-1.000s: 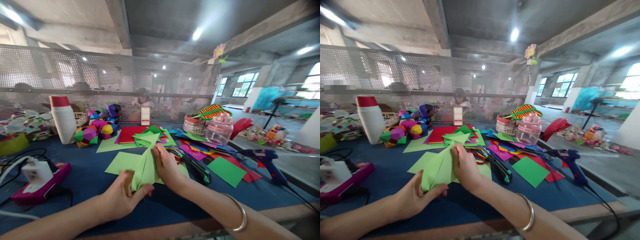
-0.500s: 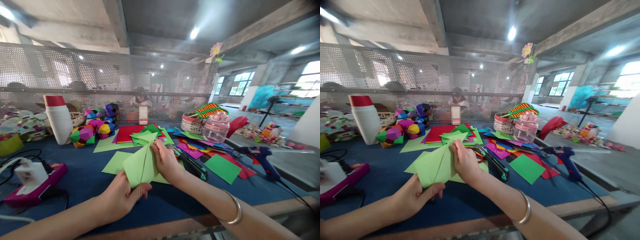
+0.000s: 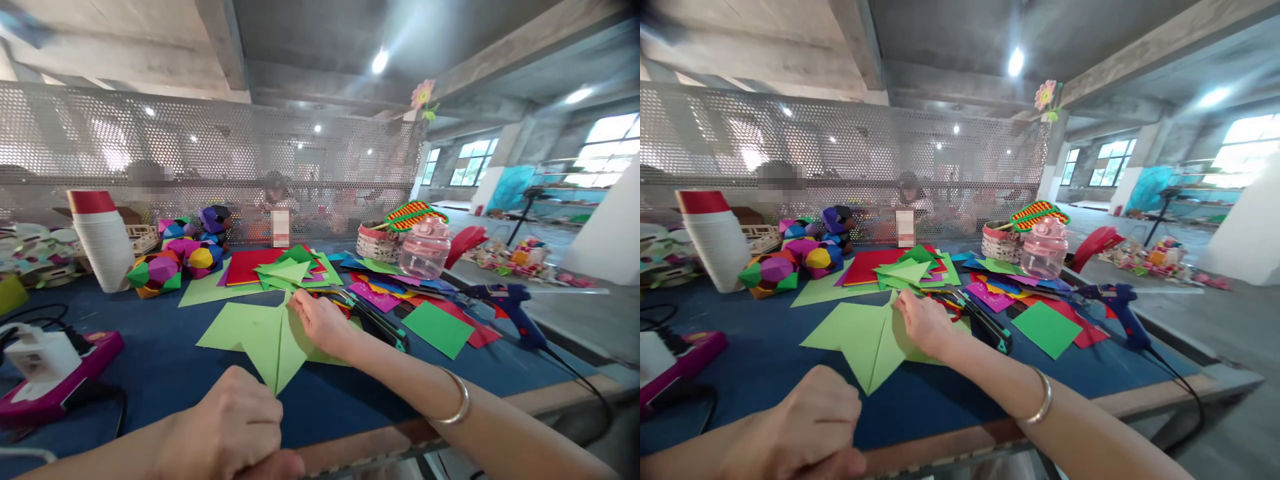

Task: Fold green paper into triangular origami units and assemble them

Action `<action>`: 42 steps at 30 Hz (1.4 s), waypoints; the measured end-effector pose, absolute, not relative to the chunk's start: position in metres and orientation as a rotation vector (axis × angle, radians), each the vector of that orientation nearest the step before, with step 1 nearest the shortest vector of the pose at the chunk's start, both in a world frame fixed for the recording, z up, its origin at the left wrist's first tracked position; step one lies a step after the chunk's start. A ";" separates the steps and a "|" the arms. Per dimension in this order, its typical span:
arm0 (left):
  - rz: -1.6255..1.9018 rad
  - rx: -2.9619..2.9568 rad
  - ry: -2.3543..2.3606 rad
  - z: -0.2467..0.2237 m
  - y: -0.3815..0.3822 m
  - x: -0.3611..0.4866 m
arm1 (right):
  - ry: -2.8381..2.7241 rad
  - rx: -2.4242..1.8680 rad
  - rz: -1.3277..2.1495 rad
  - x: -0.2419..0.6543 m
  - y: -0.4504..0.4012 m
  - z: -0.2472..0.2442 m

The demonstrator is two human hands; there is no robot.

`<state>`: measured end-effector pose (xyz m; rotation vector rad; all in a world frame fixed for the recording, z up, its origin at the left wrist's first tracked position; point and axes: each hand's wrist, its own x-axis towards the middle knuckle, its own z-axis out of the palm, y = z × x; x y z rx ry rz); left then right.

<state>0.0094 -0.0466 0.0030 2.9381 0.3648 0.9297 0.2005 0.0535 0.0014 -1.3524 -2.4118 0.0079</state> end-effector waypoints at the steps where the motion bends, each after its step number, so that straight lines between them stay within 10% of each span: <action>1: 1.053 2.975 0.328 0.006 -0.045 0.008 | -2.460 -1.355 0.001 0.201 0.054 0.000; 42: 0.529 2.564 0.894 -0.015 0.009 -0.001 | -2.347 -1.642 -0.306 0.268 0.063 0.027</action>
